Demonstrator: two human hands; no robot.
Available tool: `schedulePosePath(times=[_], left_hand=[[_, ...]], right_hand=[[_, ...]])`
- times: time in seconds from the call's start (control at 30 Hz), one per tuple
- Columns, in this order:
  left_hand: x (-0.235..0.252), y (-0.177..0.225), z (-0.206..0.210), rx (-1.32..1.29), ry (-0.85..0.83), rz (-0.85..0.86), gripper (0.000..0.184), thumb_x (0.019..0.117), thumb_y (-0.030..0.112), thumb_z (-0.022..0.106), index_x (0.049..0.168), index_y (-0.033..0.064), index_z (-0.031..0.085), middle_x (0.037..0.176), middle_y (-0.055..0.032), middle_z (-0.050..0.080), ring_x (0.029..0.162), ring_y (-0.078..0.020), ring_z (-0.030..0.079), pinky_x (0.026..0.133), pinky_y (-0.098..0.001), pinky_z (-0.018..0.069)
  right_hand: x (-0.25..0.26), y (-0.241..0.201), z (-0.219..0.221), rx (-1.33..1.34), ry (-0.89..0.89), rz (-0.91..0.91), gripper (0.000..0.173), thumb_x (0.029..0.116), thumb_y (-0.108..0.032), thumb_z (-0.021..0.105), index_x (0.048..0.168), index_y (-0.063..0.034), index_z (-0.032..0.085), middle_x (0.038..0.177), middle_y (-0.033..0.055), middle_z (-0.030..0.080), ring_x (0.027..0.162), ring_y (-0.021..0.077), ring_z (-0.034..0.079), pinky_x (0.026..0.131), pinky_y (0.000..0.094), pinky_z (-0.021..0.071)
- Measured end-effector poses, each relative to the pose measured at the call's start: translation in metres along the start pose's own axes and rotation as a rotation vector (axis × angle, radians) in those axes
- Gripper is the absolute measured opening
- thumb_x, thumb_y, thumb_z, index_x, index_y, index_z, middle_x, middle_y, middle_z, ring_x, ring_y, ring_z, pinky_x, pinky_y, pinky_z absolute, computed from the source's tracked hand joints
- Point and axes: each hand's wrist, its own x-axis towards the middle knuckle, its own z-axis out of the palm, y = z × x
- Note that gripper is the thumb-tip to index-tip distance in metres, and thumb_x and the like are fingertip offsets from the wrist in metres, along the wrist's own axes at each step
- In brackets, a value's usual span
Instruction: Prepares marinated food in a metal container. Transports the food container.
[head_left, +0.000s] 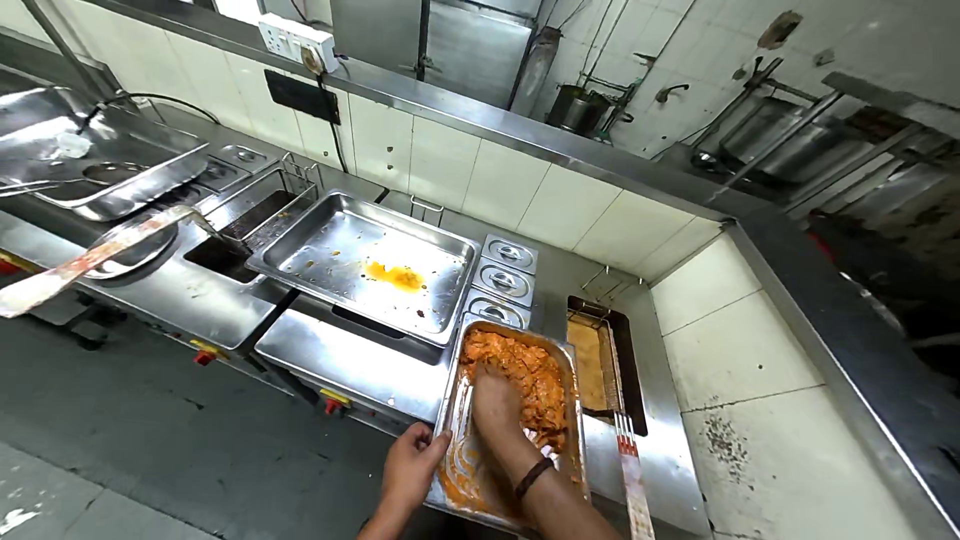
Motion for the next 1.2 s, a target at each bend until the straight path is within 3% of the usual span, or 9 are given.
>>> schedulePosePath(times=[0.3, 0.5, 0.63, 0.83, 0.93, 1.0, 1.07, 1.13, 1.2], left_hand=[[0.002, 0.002, -0.003, 0.001, 0.005, -0.005, 0.043, 0.0821, 0.057, 0.073, 0.086, 0.0149, 0.066, 0.067, 0.0007, 0.059, 0.061, -0.0156, 0.058, 0.061, -0.0395, 0.0518], [0.002, 0.003, -0.003, -0.001, 0.012, -0.010, 0.044, 0.0821, 0.057, 0.073, 0.087, 0.0137, 0.067, 0.071, -0.0004, 0.061, 0.065, -0.0160, 0.061, 0.065, -0.0404, 0.0534], [0.003, 0.002, -0.004, -0.009, 0.008, -0.004, 0.043, 0.0828, 0.056, 0.073, 0.086, 0.0135, 0.067, 0.070, -0.0005, 0.061, 0.064, -0.0160, 0.060, 0.064, -0.0399, 0.0533], [0.003, 0.002, -0.002, -0.026, 0.012, 0.016, 0.042, 0.0824, 0.055, 0.074, 0.085, 0.0133, 0.067, 0.069, -0.0003, 0.061, 0.062, -0.0150, 0.060, 0.063, -0.0383, 0.0530], [0.003, 0.001, -0.002, -0.037, 0.007, 0.009, 0.043, 0.0827, 0.056, 0.074, 0.086, 0.0131, 0.066, 0.070, -0.0009, 0.061, 0.063, -0.0158, 0.060, 0.063, -0.0390, 0.0531], [0.004, 0.000, -0.001, -0.048, 0.011, 0.013, 0.043, 0.0825, 0.055, 0.074, 0.085, 0.0129, 0.066, 0.070, -0.0010, 0.061, 0.064, -0.0162, 0.060, 0.064, -0.0395, 0.0533], [0.004, -0.001, -0.001, -0.048, 0.013, 0.022, 0.042, 0.0823, 0.055, 0.074, 0.084, 0.0131, 0.066, 0.069, -0.0007, 0.061, 0.064, -0.0157, 0.061, 0.064, -0.0391, 0.0537], [0.005, -0.001, -0.001, -0.046, 0.008, 0.029, 0.041, 0.0825, 0.053, 0.075, 0.084, 0.0128, 0.066, 0.070, -0.0006, 0.061, 0.064, -0.0155, 0.061, 0.064, -0.0387, 0.0537], [0.005, -0.001, -0.002, -0.041, 0.006, 0.031, 0.041, 0.0827, 0.053, 0.075, 0.084, 0.0125, 0.066, 0.070, -0.0008, 0.062, 0.065, -0.0157, 0.061, 0.064, -0.0391, 0.0536]], right_hand=[[-0.049, 0.033, 0.011, 0.051, -0.112, -0.288, 0.030, 0.0966, -0.034, 0.058, 0.102, -0.0124, 0.077, 0.109, 0.0085, 0.074, 0.116, 0.0309, 0.065, 0.098, 0.0505, 0.0522], [-0.032, 0.047, 0.005, 0.314, -0.011, -0.123, 0.033, 0.0953, -0.025, 0.060, 0.122, -0.0077, 0.070, 0.131, 0.0153, 0.061, 0.110, 0.0273, 0.068, 0.093, 0.0421, 0.0583], [-0.032, 0.044, 0.016, 0.293, -0.219, -0.279, 0.042, 0.0992, -0.032, 0.058, 0.136, -0.0128, 0.065, 0.142, 0.0151, 0.056, 0.123, 0.0288, 0.062, 0.104, 0.0459, 0.0534], [-0.052, 0.067, -0.004, 0.159, -0.361, -0.340, 0.029, 0.0971, -0.027, 0.062, 0.118, -0.0109, 0.074, 0.121, 0.0169, 0.069, 0.116, 0.0355, 0.065, 0.099, 0.0570, 0.0525], [-0.048, 0.102, -0.016, 0.599, -0.377, -0.195, 0.033, 0.0955, -0.036, 0.063, 0.111, -0.0105, 0.076, 0.105, 0.0080, 0.074, 0.099, 0.0213, 0.070, 0.091, 0.0466, 0.0566], [-0.051, 0.111, -0.016, 1.247, -0.330, 0.060, 0.031, 0.1037, -0.032, 0.058, 0.107, -0.0034, 0.068, 0.084, 0.0060, 0.065, 0.070, 0.0145, 0.060, 0.066, 0.0334, 0.0530], [-0.055, 0.103, -0.021, 1.815, -0.286, 0.349, 0.026, 0.1059, -0.031, 0.050, 0.100, -0.0085, 0.061, 0.071, 0.0036, 0.058, 0.056, 0.0129, 0.054, 0.049, 0.0295, 0.0485], [-0.055, 0.097, -0.024, 2.137, -0.346, 0.457, 0.025, 0.1058, -0.030, 0.043, 0.098, -0.0102, 0.057, 0.079, 0.0073, 0.063, 0.066, 0.0186, 0.063, 0.058, 0.0342, 0.0560], [-0.056, 0.093, -0.023, 2.345, -0.392, 0.453, 0.024, 0.1071, -0.021, 0.042, 0.113, -0.0027, 0.058, 0.097, 0.0164, 0.069, 0.083, 0.0256, 0.071, 0.072, 0.0388, 0.0624]])
